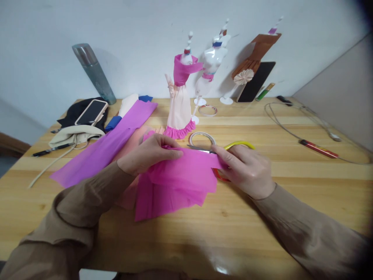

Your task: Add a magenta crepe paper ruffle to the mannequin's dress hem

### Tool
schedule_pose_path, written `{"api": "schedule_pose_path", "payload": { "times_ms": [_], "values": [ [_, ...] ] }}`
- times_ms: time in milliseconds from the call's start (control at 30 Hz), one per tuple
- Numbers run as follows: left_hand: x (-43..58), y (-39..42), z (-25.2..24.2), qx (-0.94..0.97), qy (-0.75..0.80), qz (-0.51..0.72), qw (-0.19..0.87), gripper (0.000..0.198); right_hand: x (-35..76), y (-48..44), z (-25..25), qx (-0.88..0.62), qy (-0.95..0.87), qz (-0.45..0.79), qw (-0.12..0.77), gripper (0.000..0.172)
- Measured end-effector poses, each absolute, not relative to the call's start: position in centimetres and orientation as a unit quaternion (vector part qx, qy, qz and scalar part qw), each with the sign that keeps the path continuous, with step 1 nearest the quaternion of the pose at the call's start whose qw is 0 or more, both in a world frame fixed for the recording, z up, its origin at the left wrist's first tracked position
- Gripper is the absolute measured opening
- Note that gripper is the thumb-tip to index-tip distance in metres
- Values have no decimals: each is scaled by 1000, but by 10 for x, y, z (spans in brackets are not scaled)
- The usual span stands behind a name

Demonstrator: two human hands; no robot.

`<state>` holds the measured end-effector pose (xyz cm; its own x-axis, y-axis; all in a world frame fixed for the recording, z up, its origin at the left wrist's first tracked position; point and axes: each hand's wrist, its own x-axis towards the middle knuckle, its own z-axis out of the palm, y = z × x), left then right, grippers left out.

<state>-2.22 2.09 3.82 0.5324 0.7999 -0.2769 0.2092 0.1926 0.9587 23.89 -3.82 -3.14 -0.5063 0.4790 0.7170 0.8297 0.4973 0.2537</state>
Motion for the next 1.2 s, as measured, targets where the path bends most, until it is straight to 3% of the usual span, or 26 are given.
{"api": "schedule_pose_path", "payload": {
  "times_ms": [433,767,1200],
  "values": [
    [-22,21,38,614,435,231,617,10,244,-40,-36,-397,-824,-295,277,41],
    [-23,22,35,622,425,224,618,10,236,-39,-27,-395,-820,-288,296,27],
    [-27,25,32,700,396,196,562,11,238,-38,-23,-386,-825,-282,301,30]
  ]
}}
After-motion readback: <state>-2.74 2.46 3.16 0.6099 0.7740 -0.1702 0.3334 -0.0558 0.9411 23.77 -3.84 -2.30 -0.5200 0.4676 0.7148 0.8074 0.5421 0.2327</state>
